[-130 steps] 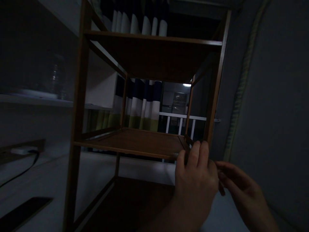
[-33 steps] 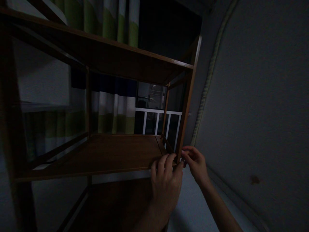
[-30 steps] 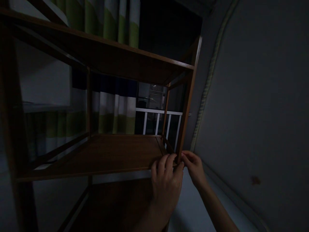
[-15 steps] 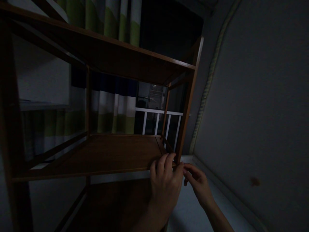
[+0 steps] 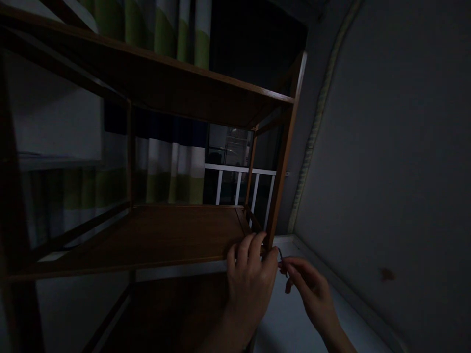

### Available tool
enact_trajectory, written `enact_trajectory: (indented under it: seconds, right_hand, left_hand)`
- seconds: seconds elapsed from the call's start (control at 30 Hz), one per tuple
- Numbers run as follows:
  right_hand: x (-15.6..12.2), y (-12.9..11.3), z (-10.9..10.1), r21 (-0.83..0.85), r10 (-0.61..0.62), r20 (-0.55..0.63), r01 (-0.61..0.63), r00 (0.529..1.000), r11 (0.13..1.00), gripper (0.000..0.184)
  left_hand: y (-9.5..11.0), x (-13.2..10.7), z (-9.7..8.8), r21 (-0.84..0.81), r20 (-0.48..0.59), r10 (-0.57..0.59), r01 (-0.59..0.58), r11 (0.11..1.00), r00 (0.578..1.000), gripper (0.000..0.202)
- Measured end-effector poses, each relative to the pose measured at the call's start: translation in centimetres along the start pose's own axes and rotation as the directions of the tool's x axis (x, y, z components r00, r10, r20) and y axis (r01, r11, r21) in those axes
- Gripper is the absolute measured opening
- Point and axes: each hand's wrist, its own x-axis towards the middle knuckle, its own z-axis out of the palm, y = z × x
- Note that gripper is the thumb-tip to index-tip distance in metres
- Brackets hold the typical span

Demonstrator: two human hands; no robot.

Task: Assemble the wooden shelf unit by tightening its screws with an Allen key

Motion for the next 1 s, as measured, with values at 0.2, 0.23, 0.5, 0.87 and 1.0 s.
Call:
enact_trajectory:
  seconds: [0.2,0.23,0.5,0.87,1.0]
  right_hand:
    - [-0.2,-0.9,-0.9,-0.119,-0.156,0.104,0.168,0.982,0.979,0.024]
    - [0.0,-1.0,-0.9,-0.151,-0.172,0.104,0.187,0.98,0.971,0.024]
    - [3.8,-2.4,-0.6,-0.24,-0.277,0.061,0.284,0.959,0.928,0.013]
    - [7.3,-1.6,1.3,0.146,0.038,0.074,-0.049,0.997,0.988,0.026]
    - [7.4,-0.8,1.7,0.253,0.069,0.134,-0.102,0.989,0.962,0.03]
  left_hand:
    - [-0.1,0.2,0.1,0.022,-0.02,0.039,-0.039,0.999,0.999,0.006]
    - [-0.2,0.2,0.1,0.024,-0.027,0.052,-0.051,0.998,0.998,0.006]
    - [-0.3,0.1,0.2,0.029,-0.029,0.075,-0.074,0.997,0.997,0.004]
    - [-0.4,0.1,0.2,0.012,-0.057,0.072,-0.071,0.997,0.996,0.006]
    - [-0.5,0.0,0.2,0.0,-0.06,0.069,-0.069,0.998,0.996,0.007]
